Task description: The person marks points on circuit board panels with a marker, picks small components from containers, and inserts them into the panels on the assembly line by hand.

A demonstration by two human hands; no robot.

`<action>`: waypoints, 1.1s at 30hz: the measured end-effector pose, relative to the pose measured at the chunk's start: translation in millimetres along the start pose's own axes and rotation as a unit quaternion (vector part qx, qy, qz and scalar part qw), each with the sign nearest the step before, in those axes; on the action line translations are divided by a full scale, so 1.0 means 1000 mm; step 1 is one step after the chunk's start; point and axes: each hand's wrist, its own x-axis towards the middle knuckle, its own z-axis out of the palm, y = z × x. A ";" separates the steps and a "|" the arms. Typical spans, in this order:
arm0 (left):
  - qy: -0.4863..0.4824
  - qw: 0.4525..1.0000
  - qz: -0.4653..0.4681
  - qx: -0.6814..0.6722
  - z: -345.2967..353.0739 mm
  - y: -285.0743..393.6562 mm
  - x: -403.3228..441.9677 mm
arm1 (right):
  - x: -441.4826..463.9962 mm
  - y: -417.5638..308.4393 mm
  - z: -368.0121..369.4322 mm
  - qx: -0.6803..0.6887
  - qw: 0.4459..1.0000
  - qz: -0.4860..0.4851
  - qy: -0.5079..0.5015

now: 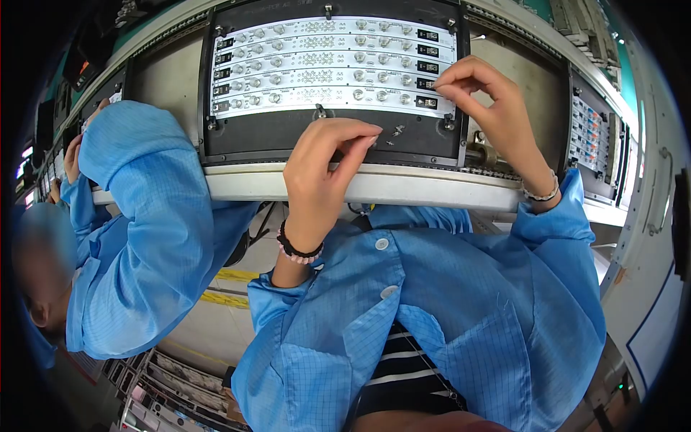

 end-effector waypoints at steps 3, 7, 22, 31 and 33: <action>0.021 0.995 -0.064 -0.074 -0.003 -0.007 -0.003 | 0.001 -0.012 0.007 -0.163 0.981 -0.106 -0.023; 0.031 0.968 -0.118 -0.219 -0.013 -0.006 -0.002 | 0.000 -0.019 0.029 -0.247 0.947 -0.196 -0.065; -0.013 0.892 -0.111 -0.439 -0.022 -0.020 -0.004 | 0.014 -0.025 0.062 -0.432 0.840 -0.302 -0.131; -0.009 0.900 -0.085 -0.428 -0.020 -0.017 -0.004 | 0.018 -0.018 0.017 0.077 0.988 -0.040 -0.127; -0.009 0.901 -0.091 -0.424 -0.017 -0.018 -0.004 | 0.014 -0.023 0.012 0.186 0.976 0.040 -0.105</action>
